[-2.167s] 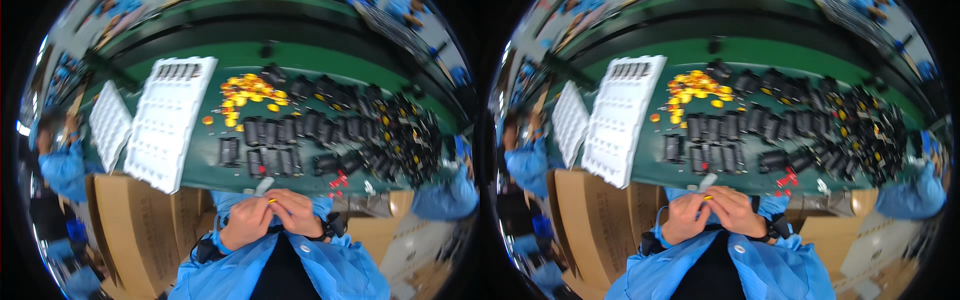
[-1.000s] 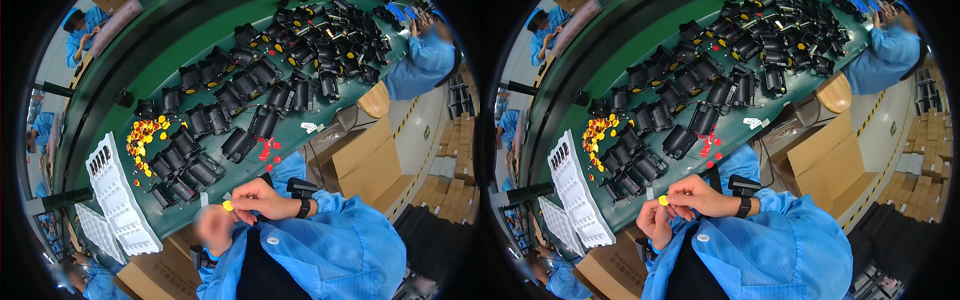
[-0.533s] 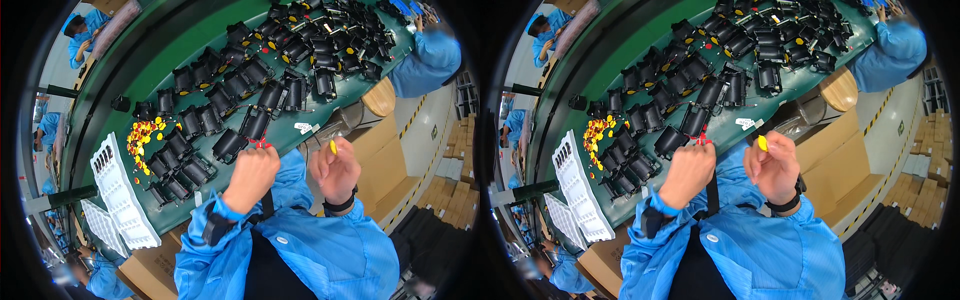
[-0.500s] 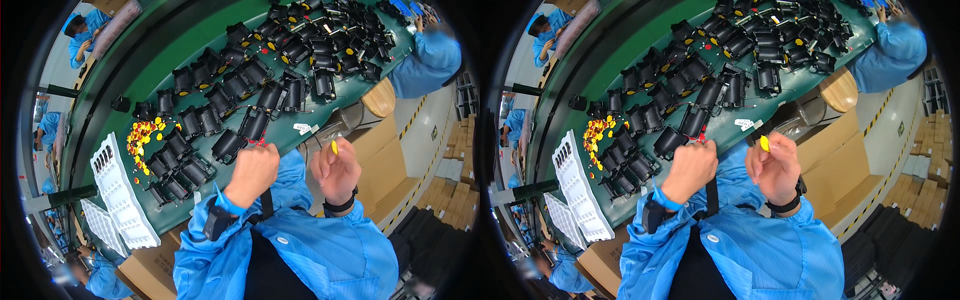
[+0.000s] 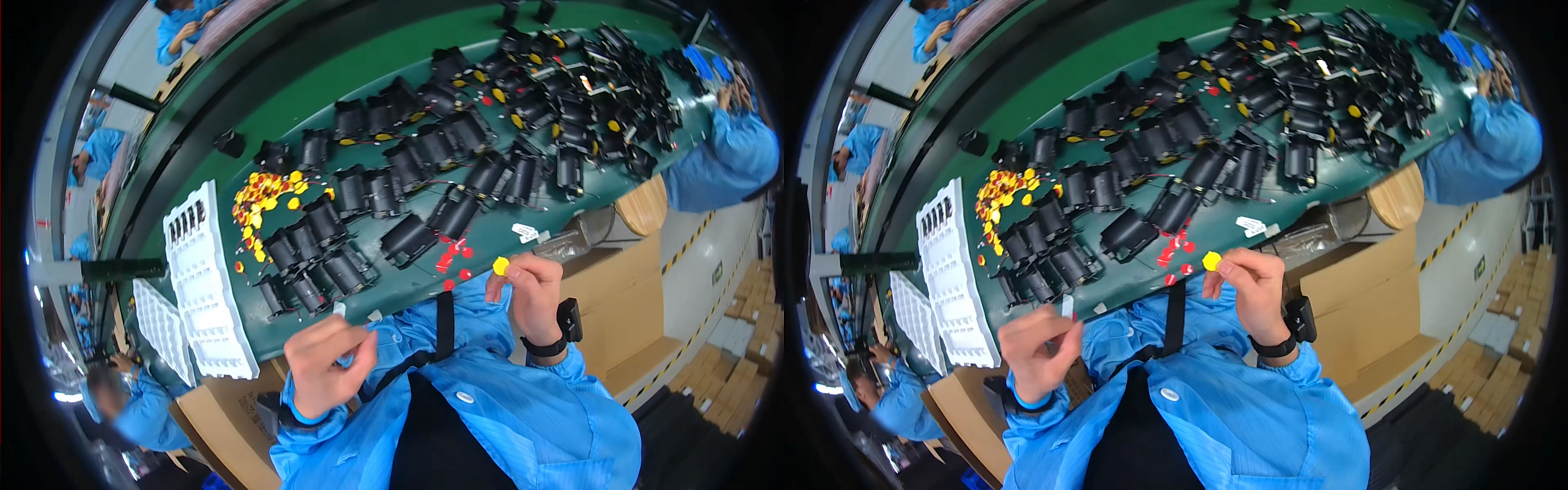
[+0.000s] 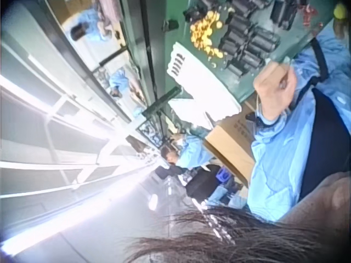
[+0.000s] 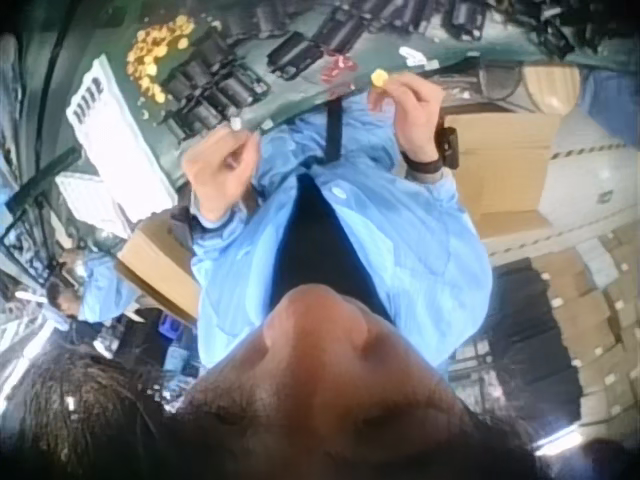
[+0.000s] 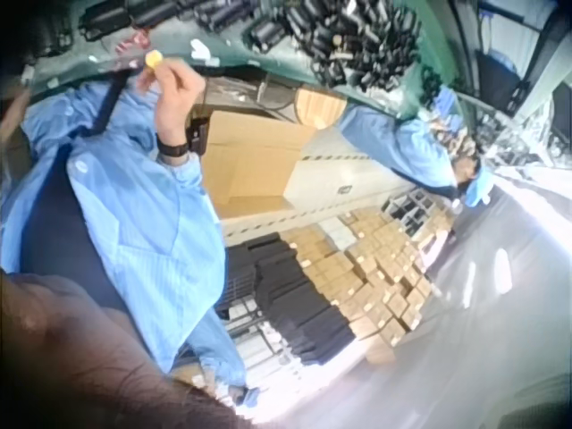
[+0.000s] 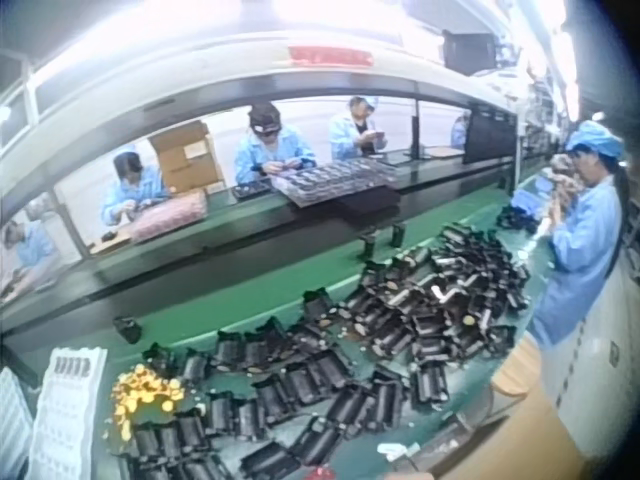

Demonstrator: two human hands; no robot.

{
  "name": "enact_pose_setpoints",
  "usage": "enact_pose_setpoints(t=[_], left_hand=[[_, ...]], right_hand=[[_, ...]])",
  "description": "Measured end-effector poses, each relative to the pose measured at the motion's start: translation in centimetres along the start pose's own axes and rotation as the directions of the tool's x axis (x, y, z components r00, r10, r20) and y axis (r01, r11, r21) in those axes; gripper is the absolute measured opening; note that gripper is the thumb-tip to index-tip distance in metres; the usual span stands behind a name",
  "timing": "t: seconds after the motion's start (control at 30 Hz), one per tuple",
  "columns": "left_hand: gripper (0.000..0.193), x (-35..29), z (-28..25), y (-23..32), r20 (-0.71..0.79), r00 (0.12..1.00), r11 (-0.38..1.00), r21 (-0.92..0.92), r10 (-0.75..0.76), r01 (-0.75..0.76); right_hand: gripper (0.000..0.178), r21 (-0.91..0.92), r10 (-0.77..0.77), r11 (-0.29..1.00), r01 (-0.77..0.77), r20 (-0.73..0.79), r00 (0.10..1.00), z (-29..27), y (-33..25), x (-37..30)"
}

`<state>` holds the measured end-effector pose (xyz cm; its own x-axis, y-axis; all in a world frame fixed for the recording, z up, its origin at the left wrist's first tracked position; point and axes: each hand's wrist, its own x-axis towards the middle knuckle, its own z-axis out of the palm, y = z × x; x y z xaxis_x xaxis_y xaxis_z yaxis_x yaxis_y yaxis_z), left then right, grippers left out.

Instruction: Assembling small yellow and red plastic components onto black plastic housings on a production line.

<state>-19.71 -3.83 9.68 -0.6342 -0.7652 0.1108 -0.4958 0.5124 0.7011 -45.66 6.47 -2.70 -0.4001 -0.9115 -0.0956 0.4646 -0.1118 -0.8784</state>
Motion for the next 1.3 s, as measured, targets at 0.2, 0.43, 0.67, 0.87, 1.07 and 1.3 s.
enact_pose_setpoints(t=[0.2,0.43,0.67,0.87,1.07,1.3], left_hand=[[0.013,0.5,4.3,-0.4,-0.153,0.985,0.987,-0.127,0.074,-0.094],[0.044,-0.2,1.7,-4.0,-0.033,0.997,0.828,-0.556,0.067,-0.075],[0.025,1.2,5.3,-4.6,0.08,0.994,0.659,-0.752,0.073,0.012],[0.008,1.3,6.8,-3.8,0.111,0.979,0.401,-0.9,-0.172,0.172],[0.011,2.3,9.3,-2.5,0.076,0.978,0.293,-0.947,-0.193,0.131],[0.017,2.2,10.9,-0.7,0.236,0.94,0.107,-0.957,-0.247,0.269]], right_hand=[[0.017,-0.184,-0.088,0.978,0.103,0.087,0.992,2.5,0.6,0.5],[0.015,-0.094,-0.032,0.995,0.04,0.083,0.996,2.7,0.7,0.0],[0.014,-0.177,-0.238,0.914,0.365,0.495,0.836,6.8,-0.5,0.6],[0.014,-0.262,-0.196,0.913,0.313,0.391,0.899,4.6,-1.8,-0.7],[0.012,-0.32,-0.194,0.886,0.337,0.405,0.894,4.6,-1.8,-0.9],[0.018,-0.417,-0.185,0.847,0.33,0.351,0.918,6.0,-1.7,-1.3]])
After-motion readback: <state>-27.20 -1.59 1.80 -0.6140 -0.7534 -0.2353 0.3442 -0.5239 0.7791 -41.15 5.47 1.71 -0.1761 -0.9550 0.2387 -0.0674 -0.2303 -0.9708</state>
